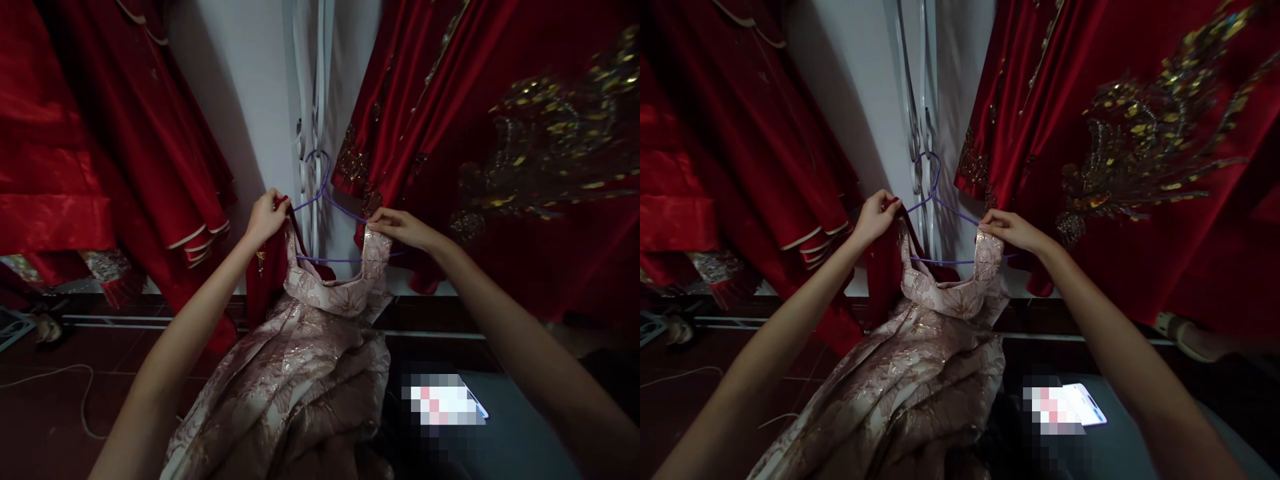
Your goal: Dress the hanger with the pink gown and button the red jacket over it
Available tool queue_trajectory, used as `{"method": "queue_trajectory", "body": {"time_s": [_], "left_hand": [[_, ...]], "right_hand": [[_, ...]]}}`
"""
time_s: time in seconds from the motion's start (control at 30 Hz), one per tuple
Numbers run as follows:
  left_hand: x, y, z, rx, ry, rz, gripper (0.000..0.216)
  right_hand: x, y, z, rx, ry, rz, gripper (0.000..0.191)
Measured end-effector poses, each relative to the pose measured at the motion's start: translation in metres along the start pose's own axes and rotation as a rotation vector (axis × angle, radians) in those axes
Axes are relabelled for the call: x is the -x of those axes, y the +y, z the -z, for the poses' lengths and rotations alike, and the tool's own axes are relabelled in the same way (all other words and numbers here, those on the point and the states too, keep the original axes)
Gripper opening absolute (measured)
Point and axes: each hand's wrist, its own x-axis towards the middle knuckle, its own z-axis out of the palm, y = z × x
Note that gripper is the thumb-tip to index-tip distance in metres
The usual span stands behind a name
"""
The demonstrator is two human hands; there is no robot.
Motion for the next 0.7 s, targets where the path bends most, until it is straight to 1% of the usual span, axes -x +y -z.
{"method": "queue_trajectory", "body": {"time_s": [0.07,0.1,0.17,0.23,0.27,0.33,0.4,0.47,0.5,0.53,0.57,0.63,0.7], "left_hand": [[0.003,0.011,-0.010,0.071,0.018,-0.042,0.017],[0.004,0.016,-0.014,0.087,0.001,-0.059,0.017],[0.005,0.023,-0.022,0.057,-0.082,-0.065,0.023],[0.003,0.026,-0.025,-0.047,-0.162,-0.015,0.035],[0.001,0.026,-0.026,-0.113,-0.182,0.022,0.037],[-0.002,0.021,-0.023,-0.237,-0.188,0.084,0.030],[-0.002,0.012,-0.018,-0.317,-0.201,0.102,0.016],[0.000,-0.001,-0.010,-0.351,-0.232,0.099,0.012],[0.001,-0.008,-0.006,-0.363,-0.241,0.098,0.015],[0.002,-0.014,-0.002,-0.377,-0.244,0.094,0.019],[0.003,-0.020,0.001,-0.392,-0.245,0.084,0.023],[0.003,-0.030,0.006,-0.412,-0.261,0.056,0.027],[0.000,-0.035,0.010,-0.388,-0.318,0.048,0.024]], "right_hand": [[-0.002,0.003,-0.001,-0.030,-0.009,-0.020,0.033],[-0.002,0.004,-0.001,-0.045,-0.014,-0.029,0.033],[-0.004,0.005,0.000,-0.055,-0.005,-0.026,0.034],[-0.006,0.004,0.000,-0.039,0.042,0.004,0.037],[-0.008,0.003,0.001,-0.027,0.070,0.017,0.038],[-0.013,0.004,0.000,-0.019,0.122,0.007,0.041],[-0.020,0.007,-0.002,-0.021,0.160,-0.051,0.044],[-0.029,0.012,-0.003,-0.029,0.145,-0.138,0.045],[-0.034,0.014,-0.003,-0.043,0.100,-0.191,0.045],[-0.039,0.015,-0.003,-0.065,0.026,-0.246,0.044],[-0.045,0.014,-0.003,-0.097,-0.076,-0.300,0.043],[-0.058,0.010,-0.006,-0.146,-0.325,-0.383,0.040],[-0.069,0.001,-0.014,-0.120,-0.555,-0.424,0.038]]}}
